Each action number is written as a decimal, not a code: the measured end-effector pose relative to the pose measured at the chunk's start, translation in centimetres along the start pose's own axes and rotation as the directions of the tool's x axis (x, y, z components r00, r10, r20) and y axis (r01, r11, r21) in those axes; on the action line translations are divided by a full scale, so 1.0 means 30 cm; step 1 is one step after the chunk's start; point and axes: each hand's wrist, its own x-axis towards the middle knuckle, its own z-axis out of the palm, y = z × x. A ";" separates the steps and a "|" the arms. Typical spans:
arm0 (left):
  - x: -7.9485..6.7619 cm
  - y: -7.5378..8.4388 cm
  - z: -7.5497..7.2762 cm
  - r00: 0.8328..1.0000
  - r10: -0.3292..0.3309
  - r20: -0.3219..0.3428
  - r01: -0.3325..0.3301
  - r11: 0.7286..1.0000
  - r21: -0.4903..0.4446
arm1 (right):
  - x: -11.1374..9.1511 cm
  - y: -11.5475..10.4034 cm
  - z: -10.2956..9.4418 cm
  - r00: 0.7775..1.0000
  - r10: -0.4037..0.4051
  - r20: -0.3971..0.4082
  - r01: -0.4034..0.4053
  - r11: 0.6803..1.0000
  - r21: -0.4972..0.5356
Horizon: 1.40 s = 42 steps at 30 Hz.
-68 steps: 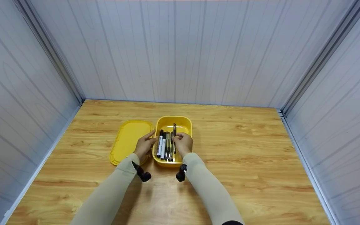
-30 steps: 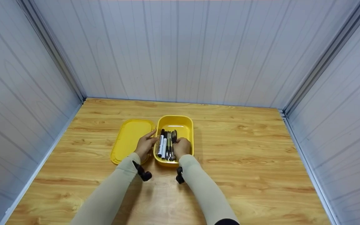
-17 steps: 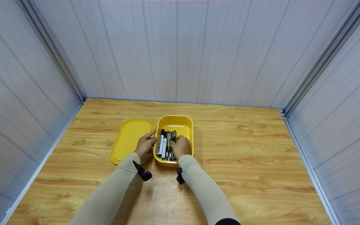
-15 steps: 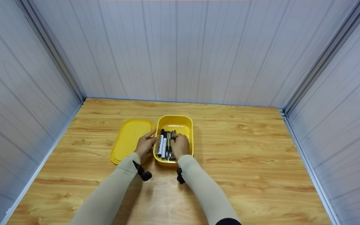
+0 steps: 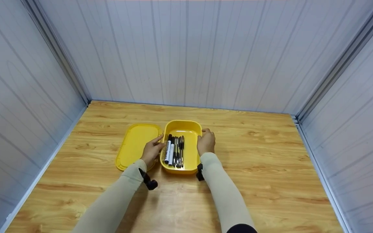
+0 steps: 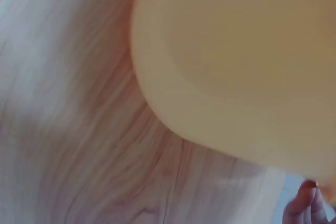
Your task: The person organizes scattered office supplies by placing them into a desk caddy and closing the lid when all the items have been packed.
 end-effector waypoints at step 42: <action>-0.343 -0.239 -0.364 0.849 0.362 -0.384 -0.021 0.750 0.662 | 0.144 -0.365 0.024 0.814 -0.219 0.538 0.374 0.906 -0.197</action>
